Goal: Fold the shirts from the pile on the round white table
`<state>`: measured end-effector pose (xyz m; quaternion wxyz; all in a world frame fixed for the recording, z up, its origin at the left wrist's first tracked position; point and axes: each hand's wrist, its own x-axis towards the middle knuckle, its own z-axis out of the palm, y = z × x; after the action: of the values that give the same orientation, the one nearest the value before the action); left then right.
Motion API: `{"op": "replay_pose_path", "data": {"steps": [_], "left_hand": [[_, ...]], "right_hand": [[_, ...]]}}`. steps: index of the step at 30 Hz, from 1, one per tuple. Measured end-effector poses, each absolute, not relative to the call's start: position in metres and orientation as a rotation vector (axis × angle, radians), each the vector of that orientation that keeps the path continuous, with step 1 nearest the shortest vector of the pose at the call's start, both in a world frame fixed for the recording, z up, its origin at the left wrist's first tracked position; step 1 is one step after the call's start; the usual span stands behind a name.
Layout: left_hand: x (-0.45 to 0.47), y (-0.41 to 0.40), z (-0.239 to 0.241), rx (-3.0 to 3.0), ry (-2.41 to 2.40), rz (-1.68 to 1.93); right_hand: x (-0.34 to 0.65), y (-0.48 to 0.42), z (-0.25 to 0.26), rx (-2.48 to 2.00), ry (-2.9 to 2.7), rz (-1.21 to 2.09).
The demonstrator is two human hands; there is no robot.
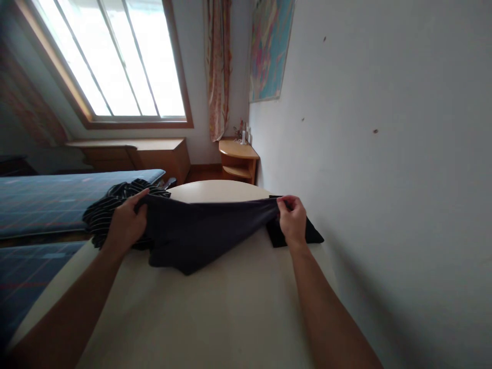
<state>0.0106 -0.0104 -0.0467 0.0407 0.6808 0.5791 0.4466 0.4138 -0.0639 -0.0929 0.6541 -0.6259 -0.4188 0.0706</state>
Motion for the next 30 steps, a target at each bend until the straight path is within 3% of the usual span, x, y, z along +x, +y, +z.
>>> {"op": "replay_pose_path", "data": {"steps": [4,8,13,22,30], "left_hand": [[0.004,-0.003,-0.053,2.055,1.805,1.301],[0.001,0.004,-0.074,2.14,1.761,0.866],[-0.002,0.001,-0.085,2.325,1.79,0.499],[0.002,-0.009,-0.082,2.282,1.872,0.37],[-0.006,0.0,-0.093,2.33,1.862,0.137]], "right_hand": [[0.426,-0.062,-0.097,-1.289,-0.816,0.284],[0.426,-0.06,-0.109,-1.295,-1.132,0.493],[0.422,-0.064,-0.117,-1.663,-1.436,0.398],[0.405,-0.072,-0.104,-2.147,-1.709,0.095],[0.404,-0.069,-0.107,-2.032,-1.657,0.11]]}}
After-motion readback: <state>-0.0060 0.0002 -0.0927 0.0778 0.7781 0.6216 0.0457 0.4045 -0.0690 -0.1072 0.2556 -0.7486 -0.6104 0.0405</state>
